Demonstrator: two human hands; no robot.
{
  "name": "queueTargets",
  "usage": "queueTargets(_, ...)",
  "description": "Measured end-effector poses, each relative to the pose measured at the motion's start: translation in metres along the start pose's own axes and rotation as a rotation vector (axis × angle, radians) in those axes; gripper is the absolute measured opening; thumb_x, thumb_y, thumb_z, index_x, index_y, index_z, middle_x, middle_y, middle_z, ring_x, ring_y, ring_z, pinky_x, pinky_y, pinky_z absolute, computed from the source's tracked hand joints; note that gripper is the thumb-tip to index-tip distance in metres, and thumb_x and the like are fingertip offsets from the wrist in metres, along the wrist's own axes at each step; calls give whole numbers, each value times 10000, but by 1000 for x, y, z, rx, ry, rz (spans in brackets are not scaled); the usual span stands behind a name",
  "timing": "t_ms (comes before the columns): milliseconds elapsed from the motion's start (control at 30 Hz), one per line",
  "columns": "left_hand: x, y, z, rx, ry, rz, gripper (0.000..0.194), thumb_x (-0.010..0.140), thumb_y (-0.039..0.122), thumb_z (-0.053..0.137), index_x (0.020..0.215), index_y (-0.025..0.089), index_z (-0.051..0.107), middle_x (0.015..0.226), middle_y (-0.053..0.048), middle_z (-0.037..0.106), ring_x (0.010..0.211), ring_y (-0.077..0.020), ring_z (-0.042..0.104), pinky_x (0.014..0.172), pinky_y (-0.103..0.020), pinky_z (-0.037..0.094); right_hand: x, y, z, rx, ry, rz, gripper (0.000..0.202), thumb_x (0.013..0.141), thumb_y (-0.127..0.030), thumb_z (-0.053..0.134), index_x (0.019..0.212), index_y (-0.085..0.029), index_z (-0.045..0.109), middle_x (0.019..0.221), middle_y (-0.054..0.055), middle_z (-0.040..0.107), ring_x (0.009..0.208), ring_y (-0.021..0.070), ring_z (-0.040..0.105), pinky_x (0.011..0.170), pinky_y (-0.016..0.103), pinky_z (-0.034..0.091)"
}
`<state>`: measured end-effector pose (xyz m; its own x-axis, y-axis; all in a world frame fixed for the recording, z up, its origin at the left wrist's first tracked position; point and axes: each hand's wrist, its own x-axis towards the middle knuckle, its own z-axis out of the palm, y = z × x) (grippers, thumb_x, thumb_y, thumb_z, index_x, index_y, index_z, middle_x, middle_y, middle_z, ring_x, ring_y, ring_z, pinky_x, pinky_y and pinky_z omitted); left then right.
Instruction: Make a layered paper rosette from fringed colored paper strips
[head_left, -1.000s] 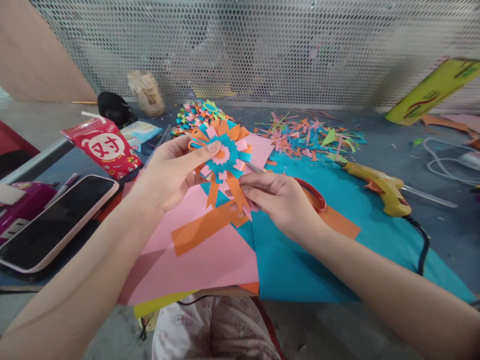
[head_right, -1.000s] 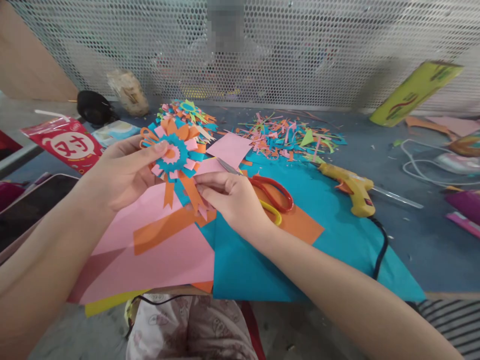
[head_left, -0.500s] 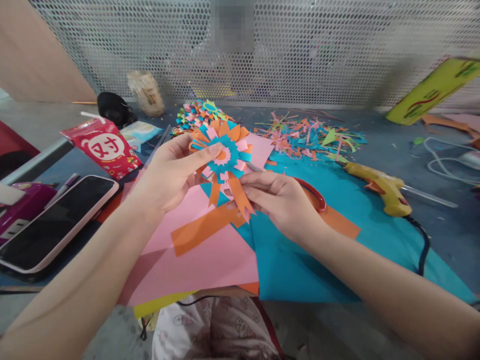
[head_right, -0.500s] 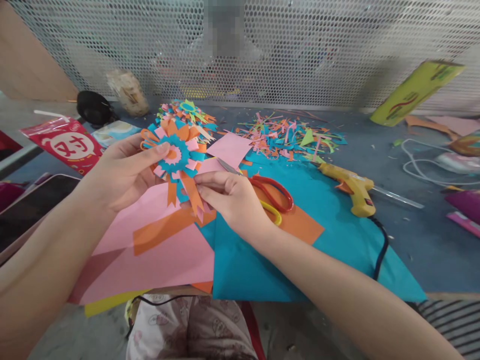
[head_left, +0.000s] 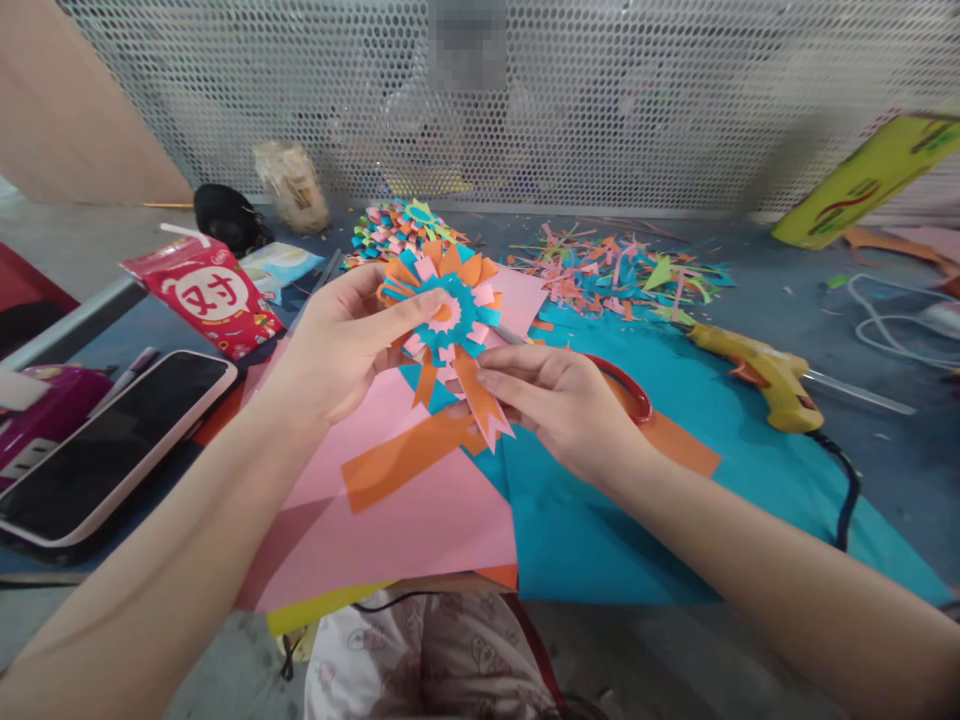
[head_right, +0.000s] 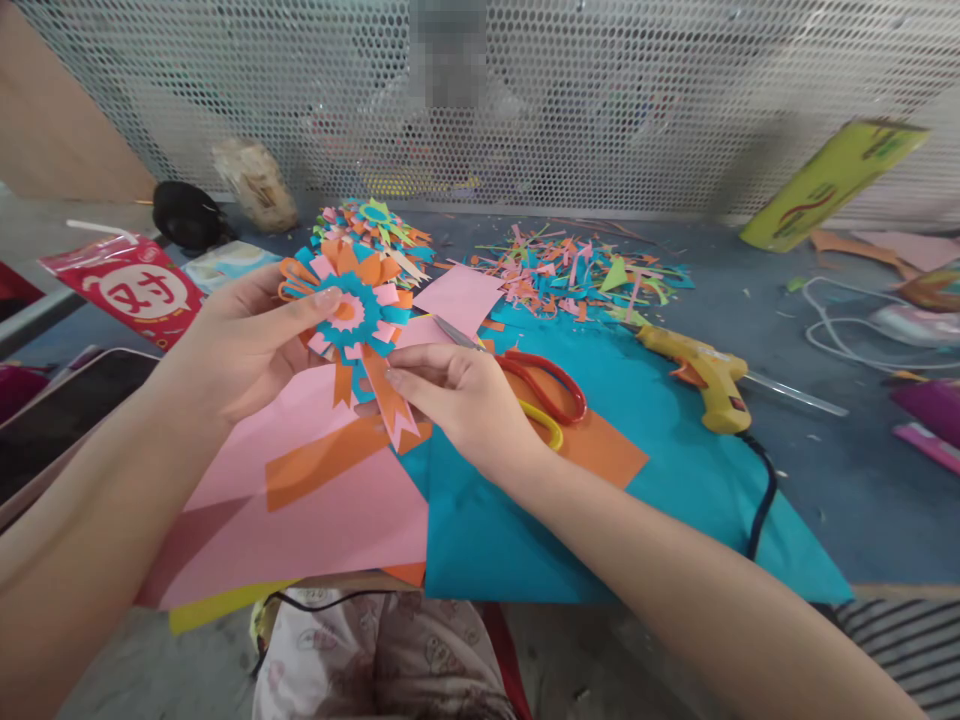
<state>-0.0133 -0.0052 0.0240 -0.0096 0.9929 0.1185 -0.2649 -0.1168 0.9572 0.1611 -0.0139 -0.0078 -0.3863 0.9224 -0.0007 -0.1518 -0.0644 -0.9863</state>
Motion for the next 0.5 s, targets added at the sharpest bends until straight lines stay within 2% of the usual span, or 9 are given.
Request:
queueTargets(167,0,-1,0,10,-14,10,145,665,163,748,745,153,628,665,23,609,535,-70,513,492,-215,420,0,1,0,3,20,36,208,646,-308,766,806,-199,690,748,14,722,690,180,703,675,325,558)
queueTargets(267,1,-2,-1,5,-20,13,152,668,159,749,761,150,629,681,16,623,547,-77,536,488,-217,435,0,1,-1,24,11,31,189,648,-290,763,798,-201,689,778,19,733,765,199,716,703,328,565)
queueTargets(500,0,-2,-2,-43,-53,-4,173,673,155,745,788,166,616,693,32,658,566,-79,593,504,-202,495,0,2,-1,-4,1,-4,164,666,-265,745,797,-196,675,778,11,736,797,206,723,704,310,566)
